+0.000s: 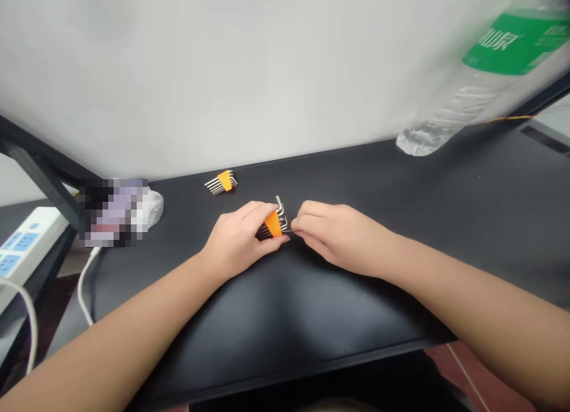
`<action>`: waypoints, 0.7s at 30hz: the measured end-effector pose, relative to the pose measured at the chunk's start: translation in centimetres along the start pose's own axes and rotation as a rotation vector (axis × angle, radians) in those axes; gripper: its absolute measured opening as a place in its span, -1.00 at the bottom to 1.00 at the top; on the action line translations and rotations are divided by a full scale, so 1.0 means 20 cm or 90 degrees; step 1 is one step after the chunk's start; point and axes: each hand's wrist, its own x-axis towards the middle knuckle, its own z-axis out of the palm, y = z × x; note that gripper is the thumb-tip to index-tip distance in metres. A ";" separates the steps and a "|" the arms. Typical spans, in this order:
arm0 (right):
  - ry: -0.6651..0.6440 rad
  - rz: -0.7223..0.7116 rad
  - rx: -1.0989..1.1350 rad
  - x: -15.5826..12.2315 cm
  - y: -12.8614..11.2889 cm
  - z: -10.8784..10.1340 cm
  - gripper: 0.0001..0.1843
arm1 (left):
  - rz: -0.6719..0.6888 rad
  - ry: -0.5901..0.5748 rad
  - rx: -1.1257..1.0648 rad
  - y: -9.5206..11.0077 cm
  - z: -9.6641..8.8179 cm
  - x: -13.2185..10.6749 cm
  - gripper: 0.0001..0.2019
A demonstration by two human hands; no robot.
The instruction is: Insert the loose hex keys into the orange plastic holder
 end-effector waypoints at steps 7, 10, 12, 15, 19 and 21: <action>0.007 -0.004 -0.007 0.00 -0.01 -0.01 -0.82 | 0.010 0.011 -0.001 0.01 -0.01 0.00 -0.54; 0.014 -0.006 -0.013 0.00 0.00 -0.02 -0.82 | 0.017 0.020 -0.001 0.01 -0.01 0.00 -0.53; 0.011 -0.005 -0.014 0.00 0.00 -0.02 -0.82 | 0.016 0.020 -0.001 0.01 -0.01 0.00 -0.53; 0.006 -0.002 -0.014 0.00 0.00 -0.02 -0.80 | 0.006 0.015 -0.004 0.01 -0.01 0.00 -0.54; -0.003 -0.006 -0.018 -0.01 -0.01 -0.02 -0.78 | 0.005 0.007 -0.004 0.01 -0.01 0.00 -0.54; 0.005 -0.015 -0.024 -0.01 -0.01 -0.02 -0.77 | 0.009 0.004 -0.004 0.01 -0.01 0.00 -0.55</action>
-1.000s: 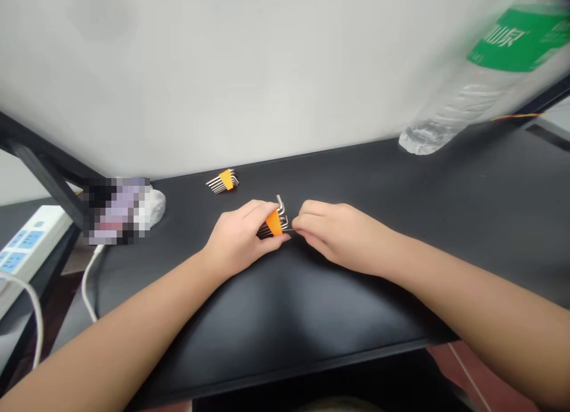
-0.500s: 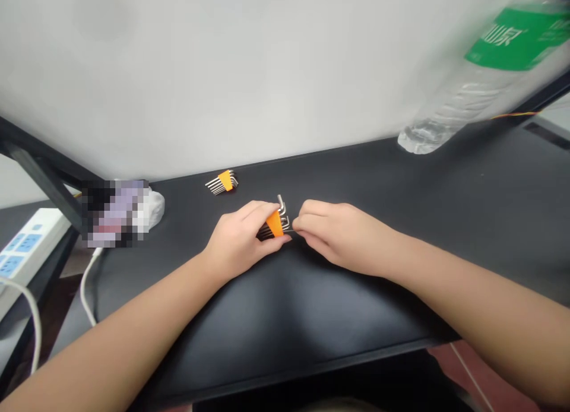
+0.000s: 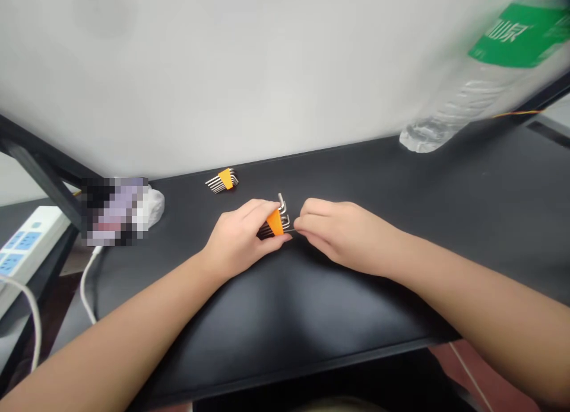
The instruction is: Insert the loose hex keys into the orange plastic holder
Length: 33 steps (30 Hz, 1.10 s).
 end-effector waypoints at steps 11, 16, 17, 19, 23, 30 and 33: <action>0.006 -0.032 0.142 0.05 -0.01 0.09 -0.85 | 0.037 -0.052 -0.018 0.00 0.01 0.01 -0.57; 0.068 0.002 0.136 0.06 -0.01 0.13 -0.81 | 0.013 -0.032 0.001 -0.01 0.03 0.00 -0.55; 0.070 0.009 0.125 0.06 -0.02 0.14 -0.80 | 0.010 -0.037 0.004 -0.02 0.03 0.00 -0.52; 0.061 0.018 0.094 0.06 -0.02 0.14 -0.79 | 0.009 -0.059 0.009 -0.02 0.03 0.00 -0.46; 0.036 -0.002 0.056 0.07 -0.01 0.15 -0.79 | -0.004 -0.128 0.007 -0.02 0.01 0.01 -0.44; 0.019 0.032 0.059 0.07 0.04 0.13 -0.84 | -0.014 -0.152 -0.001 0.00 -0.02 0.02 -0.46; 0.001 0.028 0.043 0.06 0.04 0.11 -0.85 | -0.022 -0.143 0.005 0.00 -0.03 0.02 -0.46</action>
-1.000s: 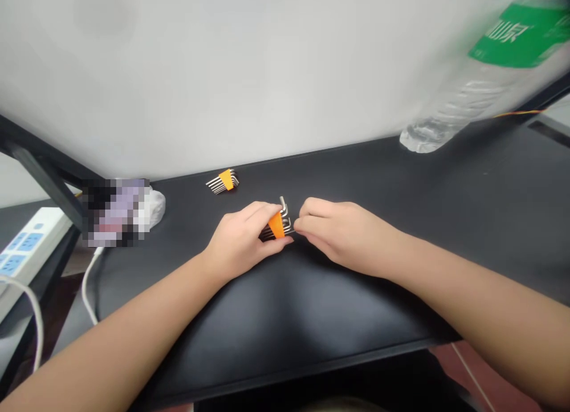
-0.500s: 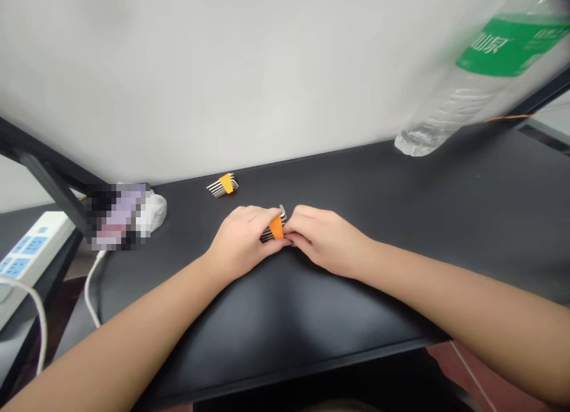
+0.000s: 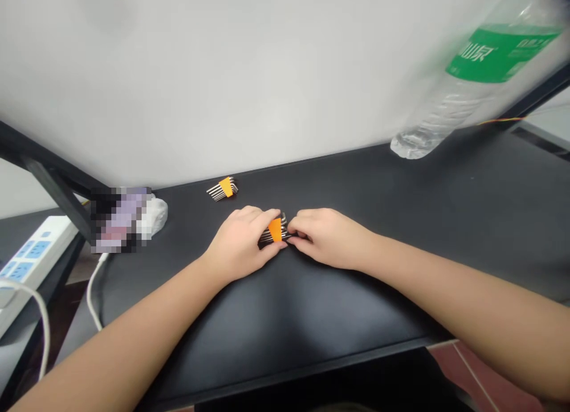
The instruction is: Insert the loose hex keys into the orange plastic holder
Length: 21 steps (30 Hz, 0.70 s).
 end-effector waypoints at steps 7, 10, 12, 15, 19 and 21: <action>-0.032 -0.017 -0.100 0.00 -0.03 0.01 -0.74 | 0.021 -0.017 -0.020 0.02 0.01 0.00 -0.46; -0.040 -0.003 -0.113 0.00 -0.03 0.01 -0.75 | 0.027 0.013 0.008 0.01 -0.04 0.00 -0.42; -0.048 0.003 -0.091 0.00 -0.02 0.00 -0.79 | -0.033 0.098 0.056 -0.05 -0.12 0.00 -0.49; -0.071 -0.002 -0.061 0.00 -0.01 -0.02 -0.83 | -0.191 0.225 0.129 -0.24 -0.26 -0.04 -0.63; -0.106 -0.008 -0.054 -0.01 -0.01 -0.03 -0.84 | -0.342 0.287 0.276 -0.59 -0.37 -0.17 -0.50; -0.119 -0.008 -0.056 -0.01 -0.01 -0.04 -0.83 | -0.345 0.303 0.290 -0.75 -0.37 -0.24 -0.39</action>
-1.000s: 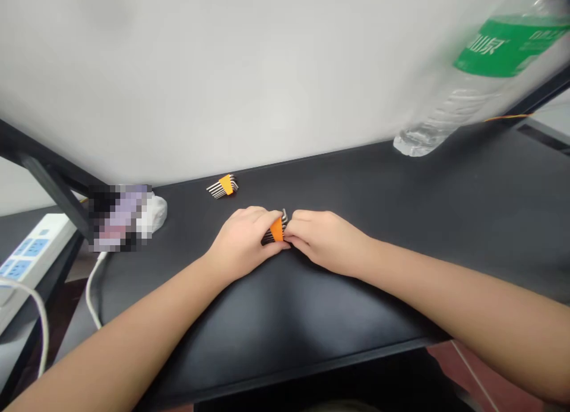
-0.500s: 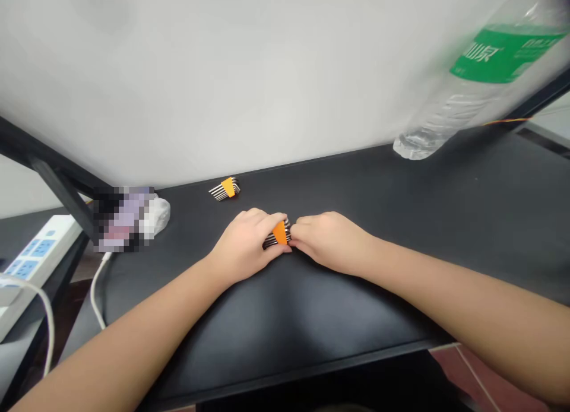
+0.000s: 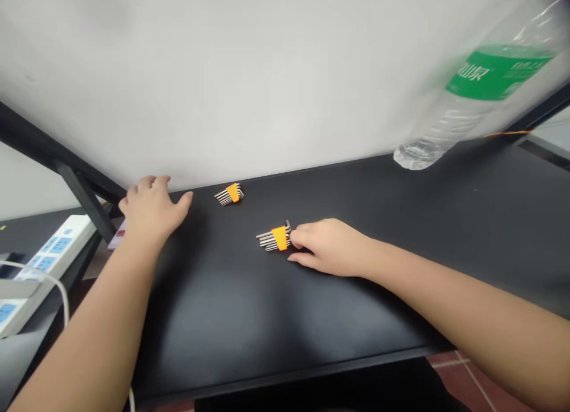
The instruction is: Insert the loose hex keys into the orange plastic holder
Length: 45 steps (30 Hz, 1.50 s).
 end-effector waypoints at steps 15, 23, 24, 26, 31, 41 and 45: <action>-0.023 0.012 -0.028 0.01 0.01 -0.04 -0.81 | 0.212 -0.178 -0.068 0.70 -0.17 -0.17 -0.65; 0.005 -0.004 -0.052 0.01 0.01 -0.01 -0.80 | 0.296 -0.409 -0.159 0.82 -0.17 -0.29 -0.51; 0.010 -0.007 -0.059 0.01 0.01 -0.01 -0.79 | 0.294 -0.414 -0.166 0.82 -0.16 -0.29 -0.55; 0.026 -0.012 -0.069 0.02 0.01 0.01 -0.79 | 0.287 -0.424 -0.193 0.81 -0.14 -0.28 -0.61; 0.063 -0.022 -0.064 0.03 0.01 0.04 -0.78 | 0.237 -0.441 -0.275 0.83 -0.11 -0.28 -0.65; 0.182 -0.017 0.016 0.03 0.02 0.01 -0.81 | 0.132 -0.448 -0.411 0.83 -0.08 -0.29 -0.66; 0.204 -0.083 0.098 0.04 0.05 0.04 -0.86 | 0.100 -0.439 -0.441 0.82 -0.07 -0.30 -0.65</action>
